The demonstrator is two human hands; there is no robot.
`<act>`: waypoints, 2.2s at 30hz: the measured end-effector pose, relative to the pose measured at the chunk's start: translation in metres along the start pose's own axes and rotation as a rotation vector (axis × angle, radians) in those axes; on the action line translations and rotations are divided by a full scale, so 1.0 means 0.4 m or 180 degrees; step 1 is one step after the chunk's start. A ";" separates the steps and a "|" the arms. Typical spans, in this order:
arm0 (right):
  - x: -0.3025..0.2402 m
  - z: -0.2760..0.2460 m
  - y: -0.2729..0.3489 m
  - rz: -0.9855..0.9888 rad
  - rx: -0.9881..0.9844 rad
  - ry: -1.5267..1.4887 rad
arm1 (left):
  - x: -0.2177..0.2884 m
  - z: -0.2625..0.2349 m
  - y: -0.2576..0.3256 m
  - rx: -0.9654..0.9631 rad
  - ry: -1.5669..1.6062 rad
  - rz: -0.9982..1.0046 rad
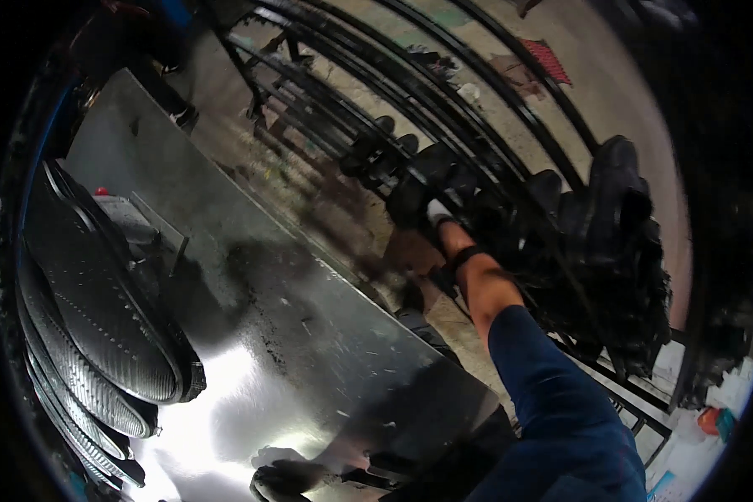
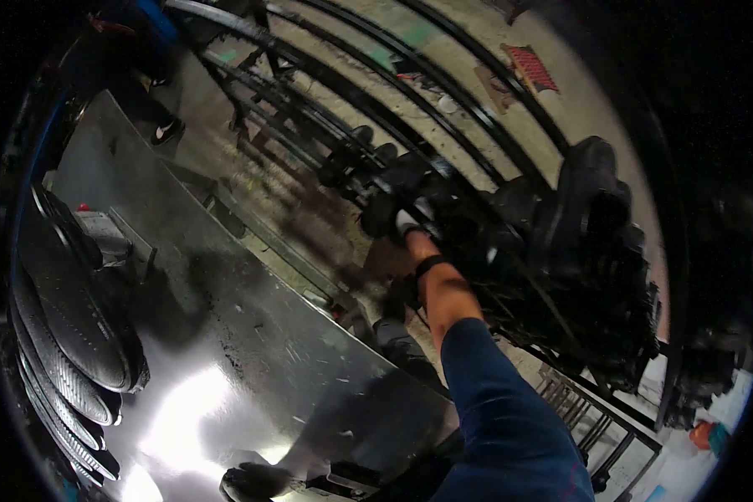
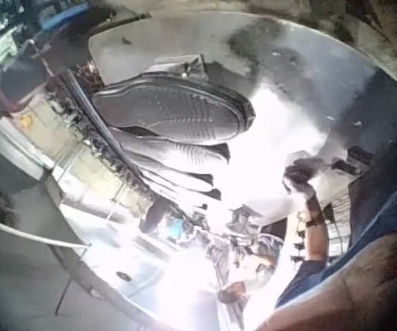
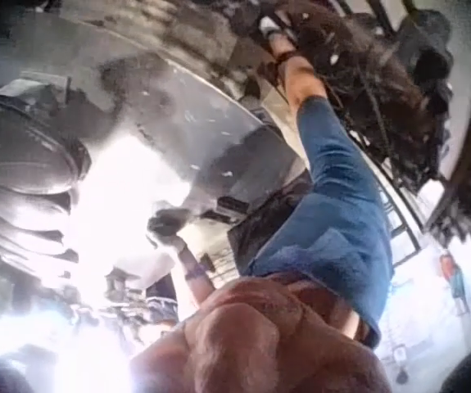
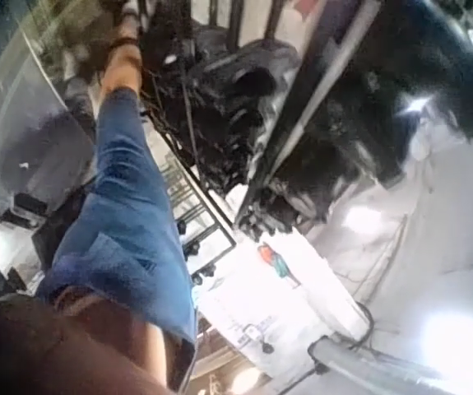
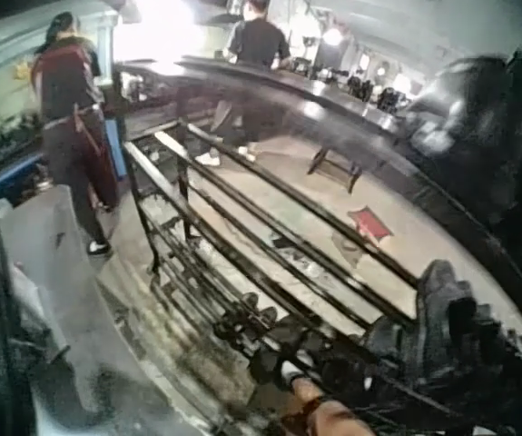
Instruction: Cleaning or polishing shoes with a handheld buffing tool at a workshop station.
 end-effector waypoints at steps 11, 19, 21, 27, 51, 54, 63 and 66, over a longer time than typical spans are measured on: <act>-0.591 -0.139 0.554 -0.0682 -0.0558 -0.0503 | 0.317 0.063 -0.233 -0.0868 0.2105 0.0135; -0.600 0.041 1.071 0.0067 -0.1239 -0.0610 | 0.760 -0.103 -0.488 -0.0437 0.2370 0.0298; -0.637 0.071 1.095 0.0060 -0.1377 -0.0611 | 0.771 -0.132 -0.490 -0.0534 0.2203 0.0553; -0.841 0.274 1.340 -0.0212 -0.3507 -0.1502 | 0.579 -0.088 -0.238 -0.0083 0.2454 0.0676; -0.559 -0.201 1.538 -0.0351 -0.2926 -0.0971 | 0.197 0.309 0.026 -0.1137 -0.1892 0.1439; -0.793 -0.203 1.569 -0.1249 -0.2033 0.1181 | 0.174 0.303 -0.008 -0.0644 -0.2358 0.1341; -0.765 -0.199 1.690 -0.3671 -0.0364 0.1102 | 0.499 0.258 0.363 -0.0882 0.0453 0.0723; -0.582 -0.343 1.723 -0.4549 -0.0896 0.0719 | 0.371 0.245 0.519 -0.1262 0.0227 0.2280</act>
Point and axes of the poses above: each hand's wrist, its own y-axis away from the middle knuckle, its own z-axis out of the palm, x = y × z, the point moved 3 cm from there along -y, towards the middle knuckle, and after that the axes turned 7 degrees about -x, right-handed, at the moved point
